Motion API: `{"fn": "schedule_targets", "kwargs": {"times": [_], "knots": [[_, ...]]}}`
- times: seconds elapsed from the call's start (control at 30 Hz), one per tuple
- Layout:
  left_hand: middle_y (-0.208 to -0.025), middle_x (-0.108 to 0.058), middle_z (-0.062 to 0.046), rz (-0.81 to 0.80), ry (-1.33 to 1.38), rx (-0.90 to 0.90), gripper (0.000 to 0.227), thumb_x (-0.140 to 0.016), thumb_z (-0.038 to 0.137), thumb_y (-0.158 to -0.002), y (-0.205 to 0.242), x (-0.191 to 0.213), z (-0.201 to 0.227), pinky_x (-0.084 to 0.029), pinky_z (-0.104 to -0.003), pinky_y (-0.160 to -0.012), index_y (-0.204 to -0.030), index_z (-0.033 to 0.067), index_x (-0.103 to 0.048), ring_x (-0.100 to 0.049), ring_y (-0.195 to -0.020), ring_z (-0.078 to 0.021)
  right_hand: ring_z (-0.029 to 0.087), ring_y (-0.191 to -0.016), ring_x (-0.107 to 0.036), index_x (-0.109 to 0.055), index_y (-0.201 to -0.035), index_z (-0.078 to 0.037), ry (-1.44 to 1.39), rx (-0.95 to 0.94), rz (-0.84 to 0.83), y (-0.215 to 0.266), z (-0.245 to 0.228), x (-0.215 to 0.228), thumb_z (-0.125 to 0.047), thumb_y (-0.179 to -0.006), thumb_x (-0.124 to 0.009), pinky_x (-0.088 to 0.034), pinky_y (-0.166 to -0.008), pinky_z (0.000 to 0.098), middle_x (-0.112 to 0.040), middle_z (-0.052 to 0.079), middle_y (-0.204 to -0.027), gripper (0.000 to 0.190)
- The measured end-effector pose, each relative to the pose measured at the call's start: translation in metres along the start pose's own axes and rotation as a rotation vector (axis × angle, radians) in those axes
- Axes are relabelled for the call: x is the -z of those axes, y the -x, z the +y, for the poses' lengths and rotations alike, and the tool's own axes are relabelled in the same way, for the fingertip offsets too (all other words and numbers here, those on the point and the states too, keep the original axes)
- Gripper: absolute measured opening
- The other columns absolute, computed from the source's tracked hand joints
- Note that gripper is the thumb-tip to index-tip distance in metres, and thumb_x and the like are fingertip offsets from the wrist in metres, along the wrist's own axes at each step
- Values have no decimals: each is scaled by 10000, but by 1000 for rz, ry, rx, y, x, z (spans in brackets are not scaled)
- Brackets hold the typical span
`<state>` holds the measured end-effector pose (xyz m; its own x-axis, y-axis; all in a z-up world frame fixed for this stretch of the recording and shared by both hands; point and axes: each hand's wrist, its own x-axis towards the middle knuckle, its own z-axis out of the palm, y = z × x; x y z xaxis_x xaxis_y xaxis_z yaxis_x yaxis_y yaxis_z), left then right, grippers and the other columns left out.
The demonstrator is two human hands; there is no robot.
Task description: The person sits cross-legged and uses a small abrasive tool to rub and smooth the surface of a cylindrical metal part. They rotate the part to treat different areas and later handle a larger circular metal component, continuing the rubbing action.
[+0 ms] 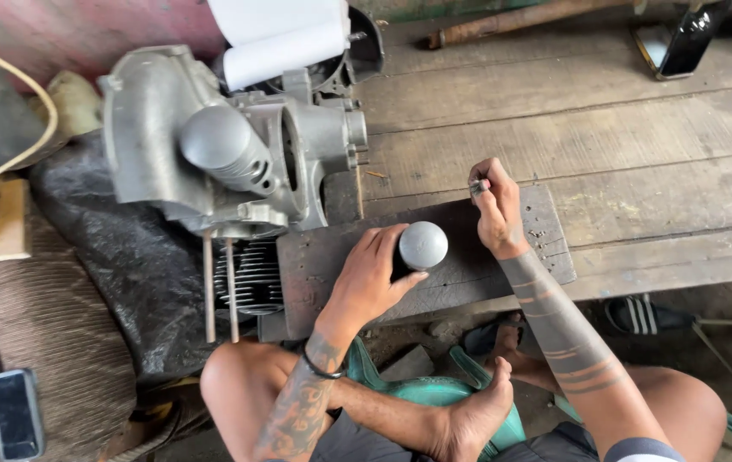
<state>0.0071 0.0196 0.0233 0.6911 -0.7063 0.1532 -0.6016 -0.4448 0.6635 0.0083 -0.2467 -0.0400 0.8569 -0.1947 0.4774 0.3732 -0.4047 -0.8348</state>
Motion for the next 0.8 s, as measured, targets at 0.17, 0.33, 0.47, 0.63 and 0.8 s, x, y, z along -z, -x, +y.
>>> {"fn": "schedule_targets", "kwargs": {"times": [0.17, 0.33, 0.47, 0.63, 0.8], "knots": [[-1192, -654, -247, 57, -24, -2, 677, -815, 302, -863, 4, -4, 4, -523, -501, -1011, -1375, -16, -503, -601, -1197, -372, 357, -655, -481, -556, -844, -21, 176, 86, -5, -5, -10, -5, -244, -1051, -582, -427, -676, 421, -469, 177, -705, 305], [-1198, -633, -194, 79, -310, 1, 693, -770, 462, -835, 5, -19, 16, -533, -484, -995, -1299, 0, -542, -569, -1194, -322, 397, -692, -433, -474, -824, -38, 321, 227, 125, -1, -7, -3, -245, -1063, -608, -378, -704, 443, -367, 134, -731, 344], [-1197, -585, -171, 124, -324, -58, 627, -739, 465, -871, 5, -21, 10, -525, -470, -999, -1256, 8, -548, -555, -1163, -308, 365, -764, -465, -456, -876, -62, 494, 282, 90, -2, 5, -8, -183, -1008, -627, -397, -774, 405, -387, 109, -803, 248], [-1258, -593, -167, 122, -139, -22, 667, -690, 563, -882, 1, -19, -2, -504, -478, -1053, -1218, -6, -599, -549, -1229, -316, 464, -832, -496, -495, -931, 5, 466, 247, 42, 31, -22, -9, -155, -925, -726, -392, -807, 506, -443, 183, -857, 281], [-1258, -574, -98, 73, -121, 44, 671, -674, 644, -847, -3, -24, -6, -480, -447, -1085, -1185, 69, -597, -540, -1221, -282, 411, -840, -457, -481, -961, -53, 400, 276, -27, 50, -25, -3, -141, -861, -592, -362, -839, 460, -429, 154, -912, 173]]}}
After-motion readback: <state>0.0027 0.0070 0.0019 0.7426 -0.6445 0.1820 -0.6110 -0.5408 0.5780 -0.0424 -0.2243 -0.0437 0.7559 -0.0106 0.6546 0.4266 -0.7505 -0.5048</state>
